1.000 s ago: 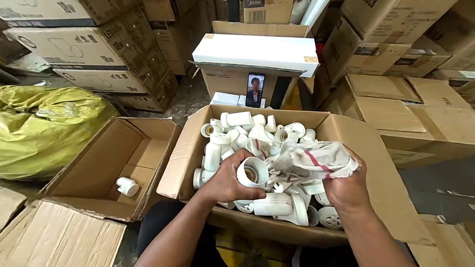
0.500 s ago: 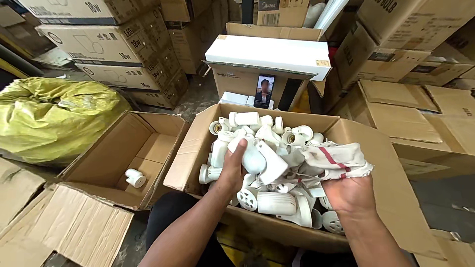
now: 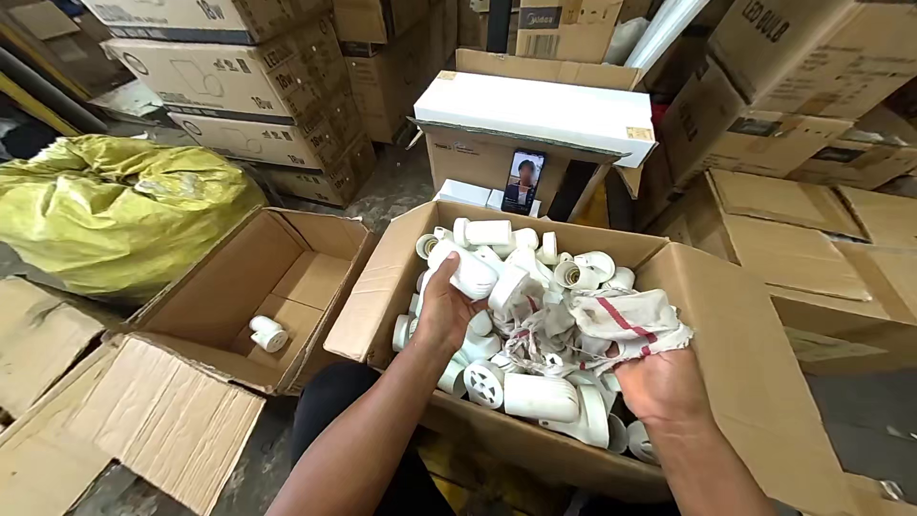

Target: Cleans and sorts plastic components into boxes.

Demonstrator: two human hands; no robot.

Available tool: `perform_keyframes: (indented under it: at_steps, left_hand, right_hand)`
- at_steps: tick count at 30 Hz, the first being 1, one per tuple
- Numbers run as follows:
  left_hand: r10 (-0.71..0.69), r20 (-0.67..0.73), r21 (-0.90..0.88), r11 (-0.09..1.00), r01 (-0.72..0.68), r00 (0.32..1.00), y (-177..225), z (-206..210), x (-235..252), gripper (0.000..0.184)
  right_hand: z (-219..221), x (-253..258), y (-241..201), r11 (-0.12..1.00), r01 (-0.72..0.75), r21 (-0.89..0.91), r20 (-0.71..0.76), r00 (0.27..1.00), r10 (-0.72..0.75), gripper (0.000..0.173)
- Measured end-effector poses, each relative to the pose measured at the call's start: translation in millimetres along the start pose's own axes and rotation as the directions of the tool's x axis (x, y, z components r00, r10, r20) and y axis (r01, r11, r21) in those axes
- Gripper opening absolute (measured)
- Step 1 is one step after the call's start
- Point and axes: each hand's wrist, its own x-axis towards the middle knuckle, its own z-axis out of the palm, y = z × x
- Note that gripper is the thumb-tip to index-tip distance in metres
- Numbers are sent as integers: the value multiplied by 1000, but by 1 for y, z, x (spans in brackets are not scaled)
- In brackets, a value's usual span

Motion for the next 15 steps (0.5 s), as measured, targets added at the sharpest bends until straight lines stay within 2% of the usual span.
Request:
perform_keyframes:
  at_steps: [1, 3, 4, 6, 7, 8, 9, 10, 12, 13, 15]
  left_hand:
    - [71, -21, 26, 997, -70, 997, 6, -5, 3, 40]
    - [235, -123, 50, 972, -231, 964, 23, -13, 8, 51]
    - [333, -202, 61, 943, -327, 921, 34, -17, 10, 58]
    - [527, -379, 152, 846, -511, 760, 62, -32, 9, 79]
    - [600, -439, 220, 794, -567, 669, 77, -41, 7, 96]
    - [644, -481, 262, 753, -603, 595, 92, -50, 5, 105]
    - [661, -490, 302, 740, -601, 568, 103, -60, 1, 104]
    - [672, -453, 359, 739, -570, 586, 110, -71, -7, 97]
    - [659, -245, 532, 705, -470, 712, 116, -100, -31, 74]
    - [604, -114, 640, 652, -407, 789, 115, -120, -45, 64]
    - [479, 35, 760, 557, -335, 877, 100, -176, -60, 52]
  right_hand:
    - [2, -1, 0, 1000, 7, -9, 8, 1000, -7, 35]
    - [6, -2, -1, 1000, 23, -1, 20, 1000, -23, 35]
    - [7, -3, -1, 1000, 27, 4, 45, 999, -28, 35]
    - [10, -6, -2, 999, 38, 6, 107, 994, -38, 38]
    - [11, -7, -2, 999, 41, 15, 140, 989, -42, 40]
    - [11, -8, -3, 999, 38, 22, 164, 986, -41, 42]
    - [9, -9, -3, 999, 32, 26, 180, 983, -36, 42]
    - [6, -8, -3, 999, 28, 36, 208, 977, -35, 40]
    - [-5, -1, -3, 997, 54, 64, 314, 947, -71, 32]
    - [-12, 3, -2, 994, 68, 82, 362, 927, -93, 29]
    - [-11, 3, -5, 997, 41, 62, 372, 926, -61, 28]
